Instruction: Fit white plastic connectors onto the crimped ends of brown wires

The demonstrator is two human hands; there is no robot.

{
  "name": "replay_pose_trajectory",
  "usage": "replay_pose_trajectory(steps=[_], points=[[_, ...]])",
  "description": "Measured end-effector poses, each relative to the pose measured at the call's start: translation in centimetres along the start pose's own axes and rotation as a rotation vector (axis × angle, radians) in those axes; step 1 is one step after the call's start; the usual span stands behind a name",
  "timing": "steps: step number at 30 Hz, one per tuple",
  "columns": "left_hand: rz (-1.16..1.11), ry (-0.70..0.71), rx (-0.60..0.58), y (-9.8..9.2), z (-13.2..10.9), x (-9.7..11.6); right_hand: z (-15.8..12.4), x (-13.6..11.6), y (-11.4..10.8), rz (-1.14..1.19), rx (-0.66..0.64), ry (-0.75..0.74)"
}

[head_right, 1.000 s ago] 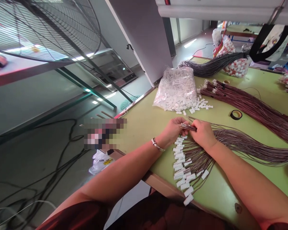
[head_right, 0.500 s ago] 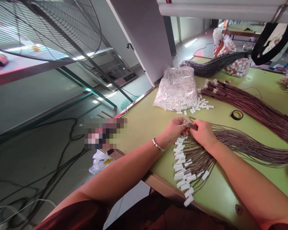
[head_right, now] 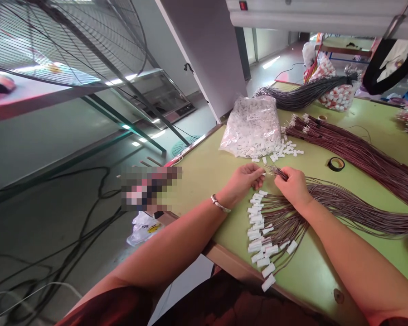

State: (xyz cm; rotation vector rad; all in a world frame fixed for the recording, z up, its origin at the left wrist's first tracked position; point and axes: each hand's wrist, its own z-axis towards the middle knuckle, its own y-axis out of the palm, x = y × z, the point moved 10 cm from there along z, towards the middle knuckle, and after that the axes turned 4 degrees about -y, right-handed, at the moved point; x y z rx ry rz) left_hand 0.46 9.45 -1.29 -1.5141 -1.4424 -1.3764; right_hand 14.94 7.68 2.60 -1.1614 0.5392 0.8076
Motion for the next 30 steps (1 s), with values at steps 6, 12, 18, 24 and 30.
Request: replay_pose_trajectory(steps=[6,12,18,24,30], points=[[-0.128,-0.031,-0.103,0.9,-0.1,-0.1,-0.2,-0.9,-0.1,-0.018,0.005,-0.032],[-0.129,-0.051,-0.135,1.0,-0.3,-0.3,-0.3,-0.8,-0.2,0.019,0.009,-0.018],[-0.081,0.043,-0.133,0.9,-0.3,0.5,-0.5,-0.5,0.2,0.043,-0.029,-0.003],[0.021,0.12,-0.127,1.5,-0.3,0.8,-0.5,-0.6,0.6,0.119,-0.063,0.025],[0.072,0.155,-0.103,2.3,-0.3,0.4,-0.5,-1.0,0.9,0.061,-0.094,-0.016]])
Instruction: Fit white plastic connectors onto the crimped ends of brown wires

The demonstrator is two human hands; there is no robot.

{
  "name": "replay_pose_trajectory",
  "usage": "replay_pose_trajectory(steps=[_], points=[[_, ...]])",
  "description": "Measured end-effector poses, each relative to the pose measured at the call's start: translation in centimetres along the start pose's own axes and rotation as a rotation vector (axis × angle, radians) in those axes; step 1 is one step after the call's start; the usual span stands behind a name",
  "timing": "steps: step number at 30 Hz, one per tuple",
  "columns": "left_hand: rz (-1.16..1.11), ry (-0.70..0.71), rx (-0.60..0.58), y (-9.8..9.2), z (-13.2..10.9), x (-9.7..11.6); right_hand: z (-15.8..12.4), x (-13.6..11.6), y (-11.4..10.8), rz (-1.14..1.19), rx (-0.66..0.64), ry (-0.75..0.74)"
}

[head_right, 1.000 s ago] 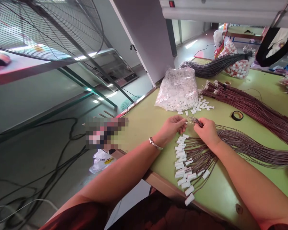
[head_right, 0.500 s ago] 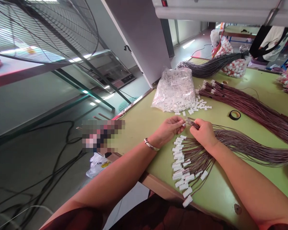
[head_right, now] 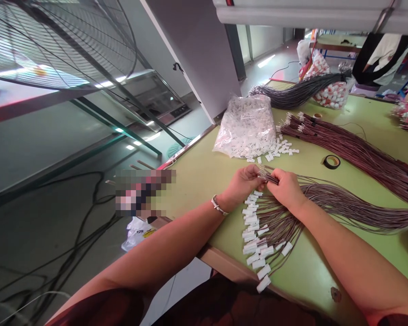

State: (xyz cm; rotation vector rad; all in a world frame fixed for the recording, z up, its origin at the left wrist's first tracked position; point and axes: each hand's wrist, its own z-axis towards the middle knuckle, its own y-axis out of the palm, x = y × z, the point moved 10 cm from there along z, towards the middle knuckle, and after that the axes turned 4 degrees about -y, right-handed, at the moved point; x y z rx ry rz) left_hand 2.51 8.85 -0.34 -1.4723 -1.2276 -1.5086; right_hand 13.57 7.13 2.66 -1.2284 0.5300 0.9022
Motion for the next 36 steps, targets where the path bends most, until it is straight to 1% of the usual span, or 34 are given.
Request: replay_pose_trajectory(steps=[3,7,11,14,18,20,22,26,28,30,32,34,36], points=[[0.048,-0.016,-0.001,0.1,0.0,-0.2,0.0,0.0,0.1,-0.026,-0.024,-0.003],[0.021,-0.031,-0.034,0.0,0.1,-0.4,0.0,-0.1,0.0,0.013,-0.036,-0.007],[-0.014,-0.036,-0.111,0.1,0.1,-0.3,0.2,0.5,0.3,0.071,-0.073,0.021],[0.023,-0.057,-0.147,0.1,0.1,-0.4,0.2,0.9,0.3,0.092,-0.07,0.048],[0.194,-0.11,-0.112,-0.6,0.1,-0.9,0.2,0.6,-0.2,0.067,-0.025,0.021],[0.221,-0.118,-0.098,-0.7,0.1,-1.0,0.1,0.2,-0.4,0.026,-0.009,-0.008],[0.228,-0.073,-0.067,-0.9,0.1,-0.7,0.1,-0.1,-0.4,-0.021,-0.006,-0.03],[0.283,0.078,-0.018,-0.8,0.2,0.1,0.0,0.0,-0.2,-0.057,-0.012,-0.026],[0.296,0.102,-0.017,-0.6,0.3,0.0,0.1,0.1,0.0,-0.063,-0.019,-0.013],[0.28,0.078,-0.03,-0.3,0.3,-0.3,0.1,0.3,0.3,-0.075,-0.036,0.0],[0.235,0.021,-0.041,-0.1,0.3,-0.7,0.2,0.5,0.4,-0.08,-0.048,0.007],[0.176,-0.03,-0.025,-0.2,0.2,-0.8,0.2,0.6,0.2,-0.06,-0.031,0.007],[0.132,-0.05,0.001,-0.4,0.1,-0.8,0.3,0.6,-0.2,-0.022,-0.002,0.007]])
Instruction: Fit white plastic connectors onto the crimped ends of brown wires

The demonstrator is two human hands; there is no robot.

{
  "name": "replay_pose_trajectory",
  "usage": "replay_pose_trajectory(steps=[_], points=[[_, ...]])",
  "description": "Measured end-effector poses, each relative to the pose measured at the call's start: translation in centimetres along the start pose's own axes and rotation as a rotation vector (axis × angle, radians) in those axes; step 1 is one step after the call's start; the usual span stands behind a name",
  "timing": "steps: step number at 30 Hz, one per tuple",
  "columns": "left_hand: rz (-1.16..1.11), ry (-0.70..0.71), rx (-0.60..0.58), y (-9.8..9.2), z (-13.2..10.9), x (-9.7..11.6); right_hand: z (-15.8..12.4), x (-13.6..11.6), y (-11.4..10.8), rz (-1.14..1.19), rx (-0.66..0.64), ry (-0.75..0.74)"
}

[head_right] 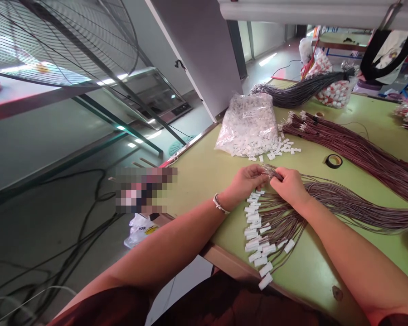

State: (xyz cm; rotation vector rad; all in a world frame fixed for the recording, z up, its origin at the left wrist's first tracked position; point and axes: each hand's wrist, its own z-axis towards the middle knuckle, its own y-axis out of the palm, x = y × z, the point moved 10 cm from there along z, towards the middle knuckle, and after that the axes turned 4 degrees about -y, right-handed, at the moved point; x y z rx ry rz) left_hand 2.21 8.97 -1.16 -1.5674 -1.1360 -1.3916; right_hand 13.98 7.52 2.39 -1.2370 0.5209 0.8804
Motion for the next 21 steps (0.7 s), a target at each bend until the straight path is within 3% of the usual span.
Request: replay_pose_trajectory(steps=[8,15,18,21], points=[[0.105,0.091,0.024,-0.3,-0.3,0.7,0.1,0.5,0.2,0.079,-0.023,0.07],[0.191,0.04,-0.071,0.2,-0.3,0.4,-0.2,0.4,0.8,0.067,-0.113,0.062],[0.288,0.022,-0.222,-0.1,-0.9,0.9,-0.2,0.7,1.1,0.146,-0.156,0.072],[0.457,0.041,-0.453,0.2,-1.7,1.5,0.0,1.4,0.8,0.28,-0.113,0.128]])
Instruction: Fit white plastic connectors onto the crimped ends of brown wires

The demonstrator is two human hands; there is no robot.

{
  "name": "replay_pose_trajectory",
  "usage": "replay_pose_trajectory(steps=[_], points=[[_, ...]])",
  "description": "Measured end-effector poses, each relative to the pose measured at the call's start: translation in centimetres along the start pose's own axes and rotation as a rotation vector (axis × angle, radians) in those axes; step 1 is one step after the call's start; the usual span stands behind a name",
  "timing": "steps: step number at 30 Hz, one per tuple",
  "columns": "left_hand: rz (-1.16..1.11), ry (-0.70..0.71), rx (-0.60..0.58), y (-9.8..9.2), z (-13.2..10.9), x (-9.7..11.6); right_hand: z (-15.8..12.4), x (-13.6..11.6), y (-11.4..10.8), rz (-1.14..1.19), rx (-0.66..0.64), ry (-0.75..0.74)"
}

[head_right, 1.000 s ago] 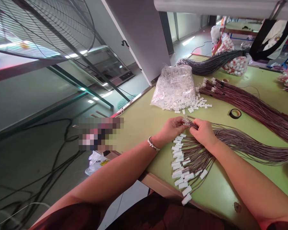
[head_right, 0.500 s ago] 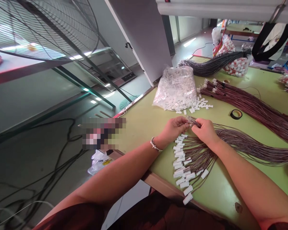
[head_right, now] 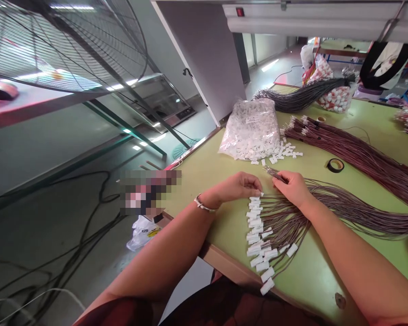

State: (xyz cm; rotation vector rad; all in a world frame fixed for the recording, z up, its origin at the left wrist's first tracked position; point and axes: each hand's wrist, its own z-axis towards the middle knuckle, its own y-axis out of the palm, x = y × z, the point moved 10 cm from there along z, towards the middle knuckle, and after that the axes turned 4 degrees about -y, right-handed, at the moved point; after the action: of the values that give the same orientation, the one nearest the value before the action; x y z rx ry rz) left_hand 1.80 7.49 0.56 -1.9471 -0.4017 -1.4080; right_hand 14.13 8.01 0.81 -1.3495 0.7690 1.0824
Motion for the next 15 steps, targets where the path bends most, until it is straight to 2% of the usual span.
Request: replay_pose_trajectory(steps=[1,2,5,6,10,15], points=[[0.073,0.037,-0.018,-0.3,-0.1,0.4,0.1,0.3,-0.2,0.054,0.025,0.024],[0.149,0.077,0.052,-1.4,0.0,0.7,0.1,0.5,-0.3,0.106,0.048,0.05],[0.402,0.148,0.497,-5.8,0.0,1.4,0.0,0.9,-0.2,0.224,0.072,0.114],[0.492,0.134,0.602,-6.6,0.2,1.3,0.0,0.9,-0.1,0.251,0.066,0.124],[0.758,-0.019,0.649,-6.9,2.0,-0.5,-0.1,0.8,0.5,0.272,0.033,0.127],[0.799,-0.11,0.677,-7.1,2.2,-1.1,0.1,0.0,-0.2,0.106,0.102,0.027]])
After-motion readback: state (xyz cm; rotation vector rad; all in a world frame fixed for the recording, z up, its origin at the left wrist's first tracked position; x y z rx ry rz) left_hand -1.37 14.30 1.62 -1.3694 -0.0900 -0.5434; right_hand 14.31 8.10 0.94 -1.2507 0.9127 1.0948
